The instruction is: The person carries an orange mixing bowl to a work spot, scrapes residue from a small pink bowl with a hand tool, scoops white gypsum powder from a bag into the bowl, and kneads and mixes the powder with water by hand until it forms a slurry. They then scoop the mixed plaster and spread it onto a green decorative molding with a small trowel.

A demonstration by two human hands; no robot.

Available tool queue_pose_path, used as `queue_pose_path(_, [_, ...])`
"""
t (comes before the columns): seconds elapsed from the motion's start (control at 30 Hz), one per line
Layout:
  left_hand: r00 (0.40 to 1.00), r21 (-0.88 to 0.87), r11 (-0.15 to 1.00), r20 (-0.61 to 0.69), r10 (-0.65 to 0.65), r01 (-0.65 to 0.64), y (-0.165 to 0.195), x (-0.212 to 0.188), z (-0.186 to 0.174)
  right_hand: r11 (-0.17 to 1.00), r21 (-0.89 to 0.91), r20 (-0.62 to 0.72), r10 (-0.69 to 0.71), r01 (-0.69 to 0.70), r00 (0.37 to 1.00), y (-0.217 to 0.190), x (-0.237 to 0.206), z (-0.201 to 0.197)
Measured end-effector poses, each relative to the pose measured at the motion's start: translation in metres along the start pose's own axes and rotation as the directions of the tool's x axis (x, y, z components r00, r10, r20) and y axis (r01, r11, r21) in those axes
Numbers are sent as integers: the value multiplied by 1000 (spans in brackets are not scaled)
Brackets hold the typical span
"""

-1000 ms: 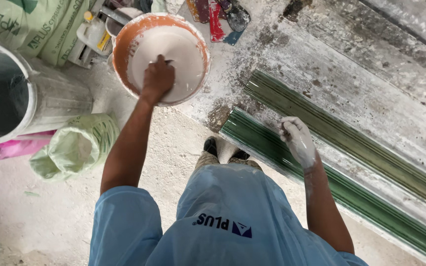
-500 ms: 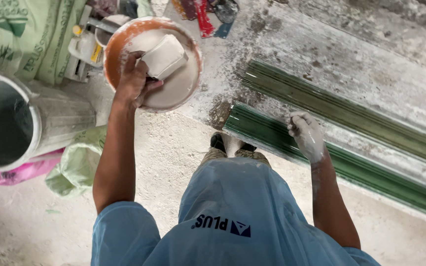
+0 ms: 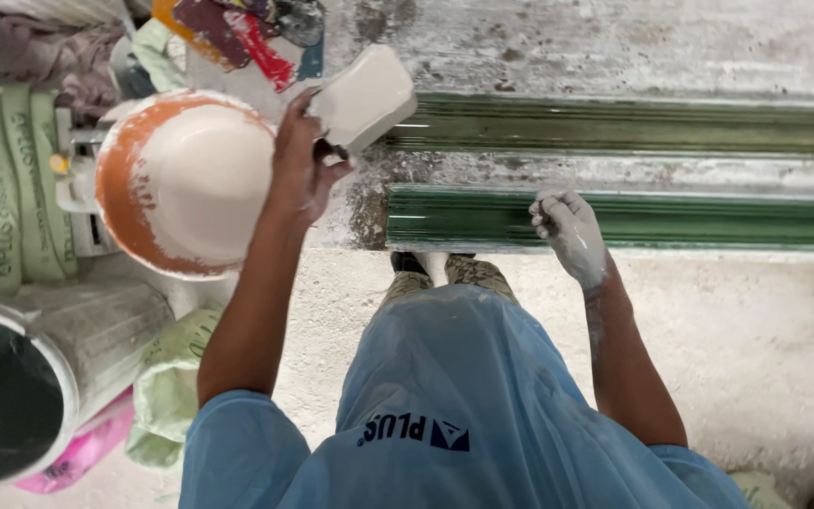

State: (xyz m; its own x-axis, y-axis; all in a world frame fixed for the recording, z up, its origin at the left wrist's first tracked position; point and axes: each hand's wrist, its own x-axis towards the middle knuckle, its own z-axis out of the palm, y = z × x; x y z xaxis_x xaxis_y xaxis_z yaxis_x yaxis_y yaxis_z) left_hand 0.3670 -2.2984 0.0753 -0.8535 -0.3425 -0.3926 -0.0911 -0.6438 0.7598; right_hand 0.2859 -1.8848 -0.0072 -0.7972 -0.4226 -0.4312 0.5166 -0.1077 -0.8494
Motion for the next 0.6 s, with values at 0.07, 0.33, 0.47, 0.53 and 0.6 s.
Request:
queue_pose_path(0.07, [999,-48,999,35,4,-3,-30,21,11,1000,16,-49,-4,5,999,-1,-13,-7])
queue_pose_path(0.33, [995,-100,993,81,65,-57,-102,81,8,993,77,-230,-67,87,971,0,-53,-38])
queue_pose_path(0.47, [992,95,988,43,121,-124,-110,93,-7,984,102,-295,-113,149,949,5,-72,-55])
queue_pose_path(0.53, [988,171,973,33,153,-157,-112,97,-17,982,119,-337,-95,143,937,7,-79,-60])
queue_pose_path(0.6, [981,182,964,36,192,-195,-114,100,-25,982,132,-355,-76,131,932,9,-83,-62])
